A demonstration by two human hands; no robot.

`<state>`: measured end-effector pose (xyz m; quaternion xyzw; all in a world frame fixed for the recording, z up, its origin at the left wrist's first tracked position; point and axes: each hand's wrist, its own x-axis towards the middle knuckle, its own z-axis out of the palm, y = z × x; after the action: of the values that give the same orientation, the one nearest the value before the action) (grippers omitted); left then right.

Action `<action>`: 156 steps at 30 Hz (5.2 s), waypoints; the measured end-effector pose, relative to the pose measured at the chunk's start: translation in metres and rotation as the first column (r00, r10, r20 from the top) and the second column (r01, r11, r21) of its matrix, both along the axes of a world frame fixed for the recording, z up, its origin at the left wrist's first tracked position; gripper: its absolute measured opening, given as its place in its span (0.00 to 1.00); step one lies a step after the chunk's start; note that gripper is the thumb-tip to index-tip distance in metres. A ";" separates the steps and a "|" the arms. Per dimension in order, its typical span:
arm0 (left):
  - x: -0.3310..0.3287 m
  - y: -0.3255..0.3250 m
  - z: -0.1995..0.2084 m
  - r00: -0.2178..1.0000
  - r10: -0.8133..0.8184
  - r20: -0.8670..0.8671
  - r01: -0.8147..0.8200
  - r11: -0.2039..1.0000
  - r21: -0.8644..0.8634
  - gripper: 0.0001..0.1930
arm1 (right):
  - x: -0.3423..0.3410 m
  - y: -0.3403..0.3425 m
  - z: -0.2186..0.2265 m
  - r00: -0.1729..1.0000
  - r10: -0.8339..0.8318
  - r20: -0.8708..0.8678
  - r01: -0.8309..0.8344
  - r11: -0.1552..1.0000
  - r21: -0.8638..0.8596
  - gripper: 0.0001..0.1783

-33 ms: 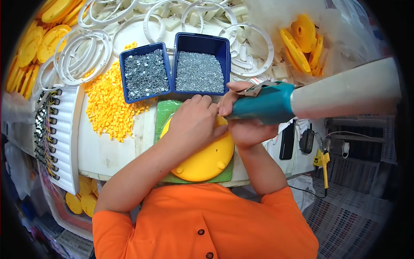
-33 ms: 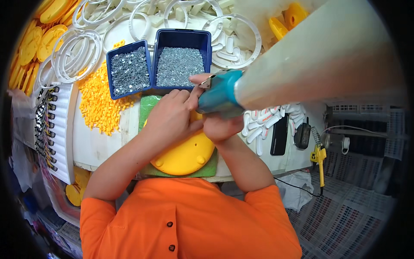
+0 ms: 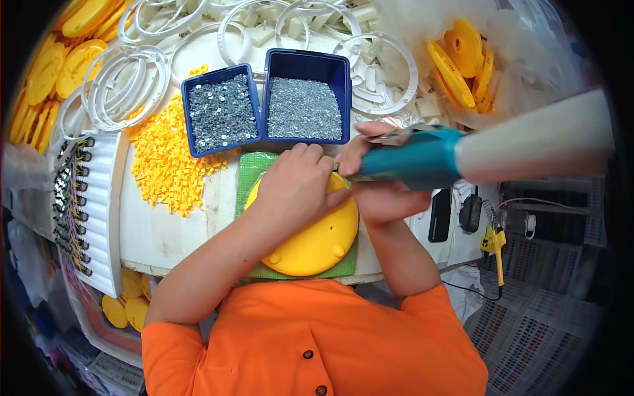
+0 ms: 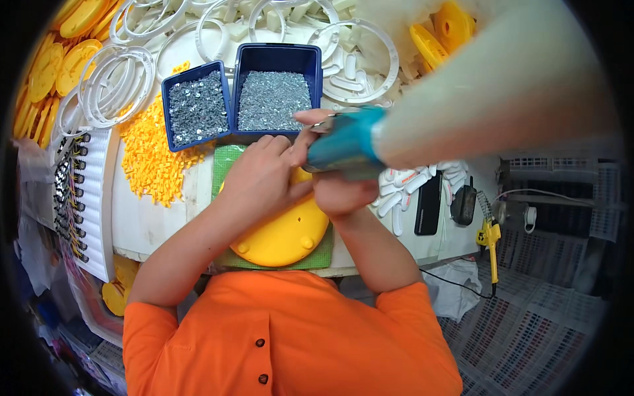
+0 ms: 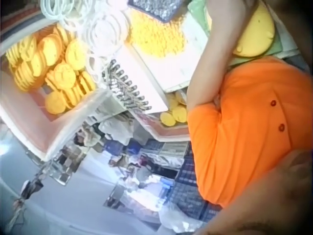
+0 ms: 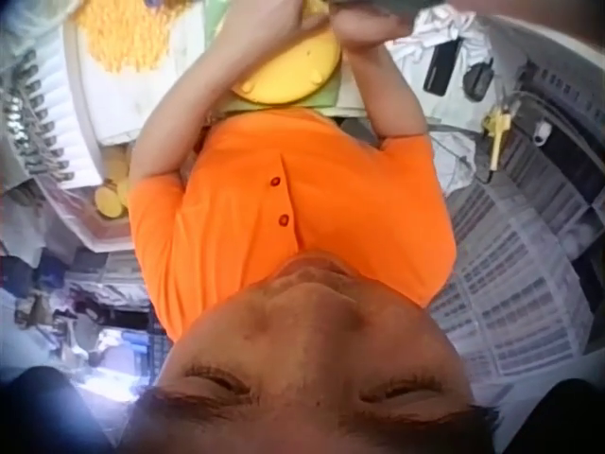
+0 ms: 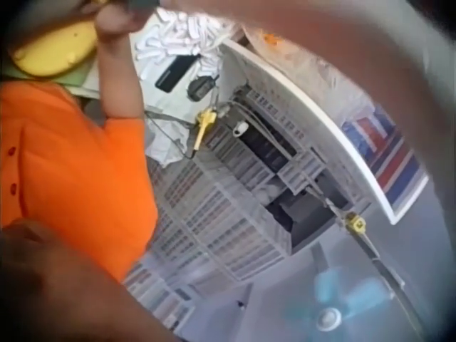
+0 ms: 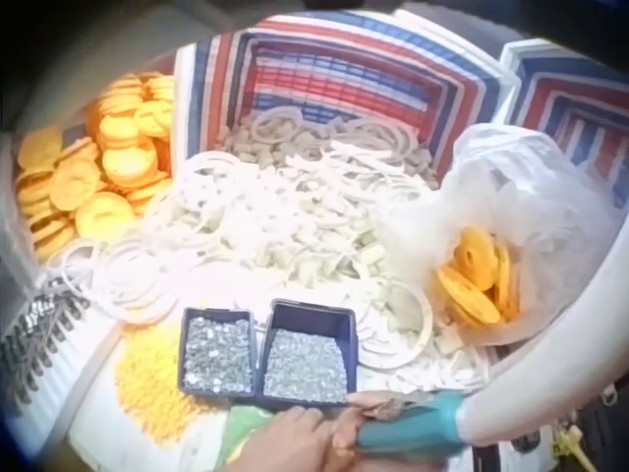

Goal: Assembling electronic or mechanical components into yellow circular plastic housings at a factory workbench.

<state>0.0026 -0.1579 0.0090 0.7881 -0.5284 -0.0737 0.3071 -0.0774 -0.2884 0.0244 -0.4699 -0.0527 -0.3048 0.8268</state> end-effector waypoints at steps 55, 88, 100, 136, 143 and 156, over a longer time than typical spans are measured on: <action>-0.107 0.076 -0.038 0.861 -0.020 0.509 0.053 0.997 -0.051 0.24 | -0.130 0.071 0.004 0.970 0.049 -0.239 -0.077 0.991 -0.109 0.46; -0.016 0.150 -0.041 0.910 -0.202 0.362 0.261 0.958 -0.122 0.25 | -0.079 0.119 0.009 0.924 0.282 -0.260 -0.361 0.867 -0.344 0.49; -0.023 0.166 -0.043 0.974 -0.070 0.216 0.140 0.933 -0.331 0.20 | -0.035 0.101 0.034 0.974 0.195 -0.113 -0.213 0.961 -0.176 0.52; 0.028 0.105 0.061 0.973 -0.179 0.147 0.206 0.959 -0.195 0.27 | -0.060 0.016 0.036 0.878 -0.473 0.077 0.259 0.333 -0.907 0.29; 0.017 0.103 0.044 0.987 -0.101 0.124 0.140 0.920 -0.366 0.35 | -0.057 0.029 0.011 0.910 -0.414 0.036 0.241 0.455 -0.857 0.29; -0.018 0.143 0.011 0.858 -0.240 0.454 0.394 0.875 -0.282 0.21 | -0.090 0.029 0.005 0.936 -0.343 0.072 0.250 0.506 -0.825 0.41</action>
<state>-0.0150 -0.0150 0.0204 0.6151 -0.7091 0.1403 0.3148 -0.1675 -0.2591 0.0299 -0.8170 -0.0658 -0.3574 0.4477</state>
